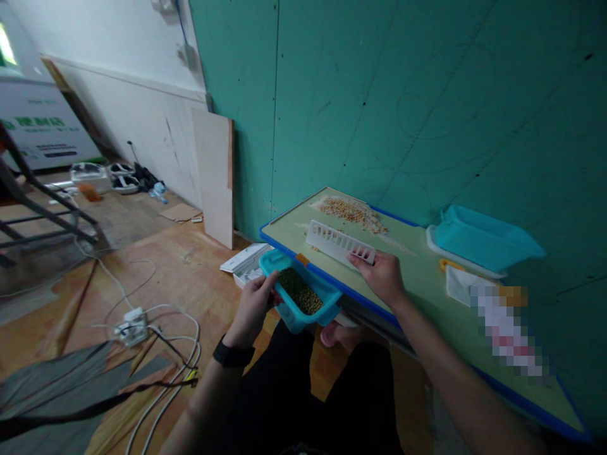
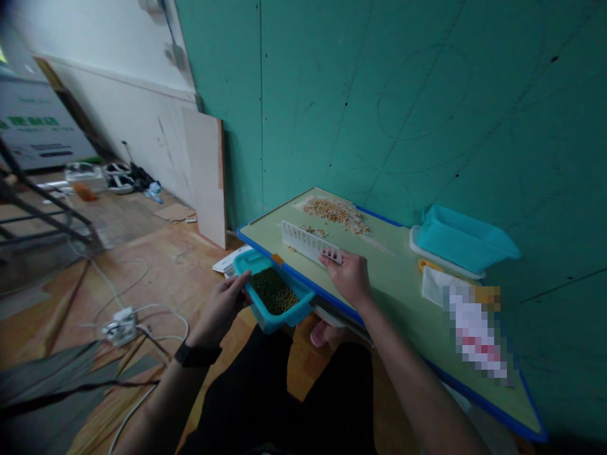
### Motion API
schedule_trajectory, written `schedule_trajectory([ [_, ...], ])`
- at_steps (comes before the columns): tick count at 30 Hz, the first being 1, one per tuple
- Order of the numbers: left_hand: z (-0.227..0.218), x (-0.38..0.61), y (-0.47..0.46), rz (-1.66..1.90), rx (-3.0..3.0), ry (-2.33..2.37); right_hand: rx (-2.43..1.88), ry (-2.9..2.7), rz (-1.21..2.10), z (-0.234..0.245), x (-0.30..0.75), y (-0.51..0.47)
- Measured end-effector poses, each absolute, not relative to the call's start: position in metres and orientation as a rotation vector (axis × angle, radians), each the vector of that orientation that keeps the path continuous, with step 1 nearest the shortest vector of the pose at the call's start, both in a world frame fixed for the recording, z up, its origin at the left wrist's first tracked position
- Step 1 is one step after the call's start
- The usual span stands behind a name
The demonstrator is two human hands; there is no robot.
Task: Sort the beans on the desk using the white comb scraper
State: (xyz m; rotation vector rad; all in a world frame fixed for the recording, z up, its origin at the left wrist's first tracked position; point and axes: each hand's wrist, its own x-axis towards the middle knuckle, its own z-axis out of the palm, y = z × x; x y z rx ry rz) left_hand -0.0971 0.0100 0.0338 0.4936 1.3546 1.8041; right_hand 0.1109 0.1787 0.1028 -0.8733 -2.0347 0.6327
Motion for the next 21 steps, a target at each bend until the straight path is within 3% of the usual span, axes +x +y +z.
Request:
schedule_trajectory([
  [5, 0.032, -0.100, 0.008, 1.808, 0.460, 1.339, -0.841, -2.026, 0.762, 0.112, 0.116, 0.165],
  [14, 0.030, -0.108, -0.001, 1.838, 0.422, 1.369, -0.888, -2.053, 0.453, 0.103, 0.073, 0.199],
  [21, 0.031, -0.107, 0.001, 1.852, 0.409, 1.359, -0.824, -2.094, 0.508, 0.098, 0.074, 0.191],
])
